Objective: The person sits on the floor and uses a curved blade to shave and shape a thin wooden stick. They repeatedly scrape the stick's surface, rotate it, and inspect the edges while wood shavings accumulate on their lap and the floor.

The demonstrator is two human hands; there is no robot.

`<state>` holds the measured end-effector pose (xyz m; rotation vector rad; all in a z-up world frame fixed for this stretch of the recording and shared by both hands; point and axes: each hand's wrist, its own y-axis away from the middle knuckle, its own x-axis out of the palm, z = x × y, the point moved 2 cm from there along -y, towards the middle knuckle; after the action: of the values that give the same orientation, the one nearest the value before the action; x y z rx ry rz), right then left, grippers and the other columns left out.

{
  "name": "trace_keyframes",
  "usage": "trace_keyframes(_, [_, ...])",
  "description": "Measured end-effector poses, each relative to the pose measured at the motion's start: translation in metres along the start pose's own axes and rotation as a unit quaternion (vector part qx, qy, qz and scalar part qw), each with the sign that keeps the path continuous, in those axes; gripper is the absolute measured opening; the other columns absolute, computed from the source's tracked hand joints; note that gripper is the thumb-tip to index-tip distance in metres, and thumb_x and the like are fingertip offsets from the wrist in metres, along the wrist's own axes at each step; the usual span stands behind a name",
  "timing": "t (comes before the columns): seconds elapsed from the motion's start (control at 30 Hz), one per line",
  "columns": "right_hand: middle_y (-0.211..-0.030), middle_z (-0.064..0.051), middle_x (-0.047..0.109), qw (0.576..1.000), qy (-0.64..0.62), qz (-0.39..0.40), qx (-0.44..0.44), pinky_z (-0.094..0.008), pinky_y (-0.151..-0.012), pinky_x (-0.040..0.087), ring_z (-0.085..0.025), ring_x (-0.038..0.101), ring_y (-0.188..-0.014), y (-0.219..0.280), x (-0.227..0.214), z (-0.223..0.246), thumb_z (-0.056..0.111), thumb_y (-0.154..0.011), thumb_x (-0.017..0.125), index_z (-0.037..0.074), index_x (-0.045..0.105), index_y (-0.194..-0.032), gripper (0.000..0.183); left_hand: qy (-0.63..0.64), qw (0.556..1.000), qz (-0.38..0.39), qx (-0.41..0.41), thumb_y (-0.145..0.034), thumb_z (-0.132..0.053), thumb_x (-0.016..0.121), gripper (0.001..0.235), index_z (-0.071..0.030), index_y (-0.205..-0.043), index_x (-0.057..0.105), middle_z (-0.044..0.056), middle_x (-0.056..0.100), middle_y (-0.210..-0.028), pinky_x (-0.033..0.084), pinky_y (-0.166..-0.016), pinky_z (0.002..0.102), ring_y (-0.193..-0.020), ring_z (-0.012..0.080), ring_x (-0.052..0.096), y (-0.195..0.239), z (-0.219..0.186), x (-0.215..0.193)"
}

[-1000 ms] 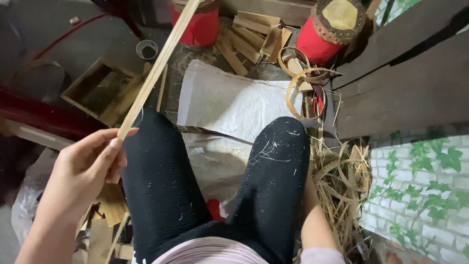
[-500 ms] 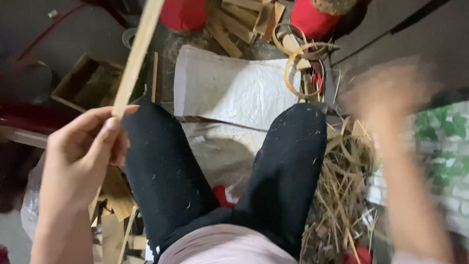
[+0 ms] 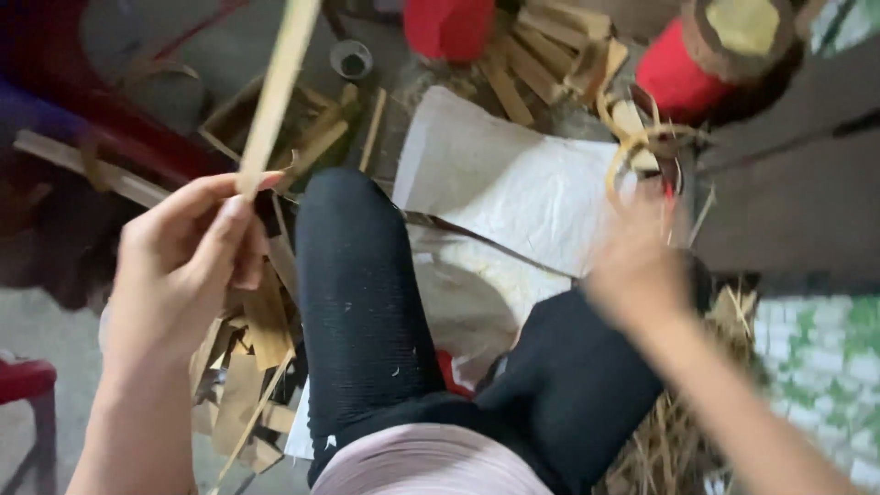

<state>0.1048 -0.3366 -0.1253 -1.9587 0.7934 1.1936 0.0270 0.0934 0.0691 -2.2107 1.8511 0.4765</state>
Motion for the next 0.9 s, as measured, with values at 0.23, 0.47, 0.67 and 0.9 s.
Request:
trace_keyframes(0.23, [-0.178,-0.011,0.017,0.657,-0.399,-0.017,-0.640,-0.056,-0.127,0.040,-0.031,0.031,-0.164,-0.040,0.029,0.278,0.005,-0.070,0.056,0.016,0.018,-0.168,0.106,0.053,0.999,0.005,0.004,-0.109,-0.013,0.050,0.028,-0.003,-0.125,0.071,0.003,0.057,-0.068,0.045,-0.051,0.021,-0.052,0.0105,0.049,-0.019,-0.007,0.010])
trace_keyframes(0.47, [-0.137,-0.026,0.049,0.824,-0.524,-0.166,0.139,-0.046,-0.115,0.039,-0.040,0.051,-0.127,-0.175,0.045,0.083,0.012,-0.109,0.043,-0.006,0.056,-0.130,0.030,0.034,0.996,0.029,-0.079,-0.105,-0.013,0.051,0.027,-0.010,-0.118,0.075,0.002,0.063,-0.067,0.049,-0.050,0.022,-0.053,0.0076,0.056,-0.013,0.037,0.009])
trace_keyframes(0.67, [-0.122,-0.003,0.060,0.767,-0.283,-0.177,-0.548,-0.044,-0.085,0.037,-0.020,0.054,-0.108,-0.086,-0.053,0.261,0.032,-0.105,0.038,0.023,0.059,-0.122,0.029,0.072,0.993,0.077,-0.050,-0.105,-0.016,0.049,0.030,-0.008,-0.118,0.075,0.001,0.060,-0.063,0.043,-0.048,0.022,-0.047,0.0088,0.053,-0.013,0.035,0.043])
trace_keyframes(0.9, [-0.167,-0.017,0.031,0.844,-0.434,-0.089,0.303,-0.052,-0.120,0.029,-0.039,0.031,-0.152,-0.185,0.127,0.076,0.047,-0.112,0.037,0.017,0.042,-0.159,0.057,0.025,0.989,0.101,-0.105,-0.105,-0.018,0.051,0.032,-0.012,-0.118,0.079,0.000,0.062,-0.066,0.042,-0.054,0.023,-0.050,0.0083,0.054,-0.008,0.043,0.039])
